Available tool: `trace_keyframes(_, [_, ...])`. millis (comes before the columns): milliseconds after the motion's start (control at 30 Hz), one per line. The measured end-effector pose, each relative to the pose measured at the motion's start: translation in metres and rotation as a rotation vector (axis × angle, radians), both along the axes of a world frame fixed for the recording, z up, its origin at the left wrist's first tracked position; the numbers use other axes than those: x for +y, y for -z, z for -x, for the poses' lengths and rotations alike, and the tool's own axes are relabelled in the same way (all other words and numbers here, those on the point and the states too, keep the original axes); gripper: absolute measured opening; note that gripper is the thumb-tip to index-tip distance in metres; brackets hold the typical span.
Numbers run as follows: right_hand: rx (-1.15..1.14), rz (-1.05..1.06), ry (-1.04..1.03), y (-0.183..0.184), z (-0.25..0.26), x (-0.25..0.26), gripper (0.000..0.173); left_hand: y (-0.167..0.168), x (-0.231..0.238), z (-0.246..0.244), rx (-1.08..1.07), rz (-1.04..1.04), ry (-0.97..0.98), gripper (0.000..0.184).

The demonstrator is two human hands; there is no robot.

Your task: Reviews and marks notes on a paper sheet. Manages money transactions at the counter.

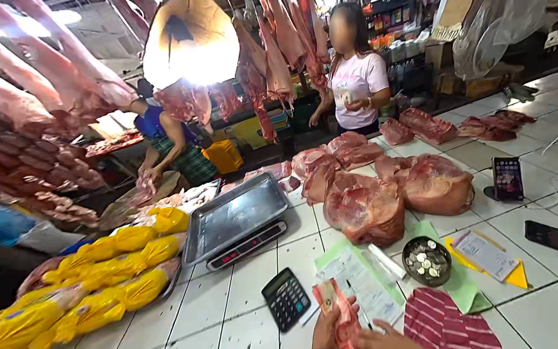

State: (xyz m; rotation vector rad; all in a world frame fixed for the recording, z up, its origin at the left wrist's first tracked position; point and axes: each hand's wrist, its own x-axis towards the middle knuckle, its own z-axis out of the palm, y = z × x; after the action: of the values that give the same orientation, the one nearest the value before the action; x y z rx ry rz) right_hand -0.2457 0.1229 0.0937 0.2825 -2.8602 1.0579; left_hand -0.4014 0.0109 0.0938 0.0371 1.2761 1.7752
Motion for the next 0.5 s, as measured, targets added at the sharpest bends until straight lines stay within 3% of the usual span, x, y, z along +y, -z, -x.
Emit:
trace_keyframes(133, [0.230, 0.378, 0.406, -0.011, 0.000, 0.010, 0.028, -0.035, -0.007, -0.024, 0.216, 0.132, -0.072, 0.025])
trace_keyframes(233, [0.191, 0.674, 0.666, -0.032, 0.014, 0.005, 0.054, -0.053, -0.007, -0.046, 0.407, 0.086, -0.071, 0.026])
trace_keyframes(267, [0.160, 0.773, 0.696, -0.037, 0.018, -0.001, 0.052, -0.056, -0.008, -0.051, 0.462, 0.074, -0.069, 0.024])
trace_keyframes(400, [0.156, 1.020, 0.670, -0.048, 0.026, -0.017, 0.015, -0.065, -0.020, -0.065, 0.451, 0.077, -0.101, 0.023])
trace_keyframes(500, [0.172, 1.071, 0.609, -0.051, 0.026, -0.022, 0.010, -0.080, -0.039, -0.074, 0.334, 0.028, -0.129, 0.019])
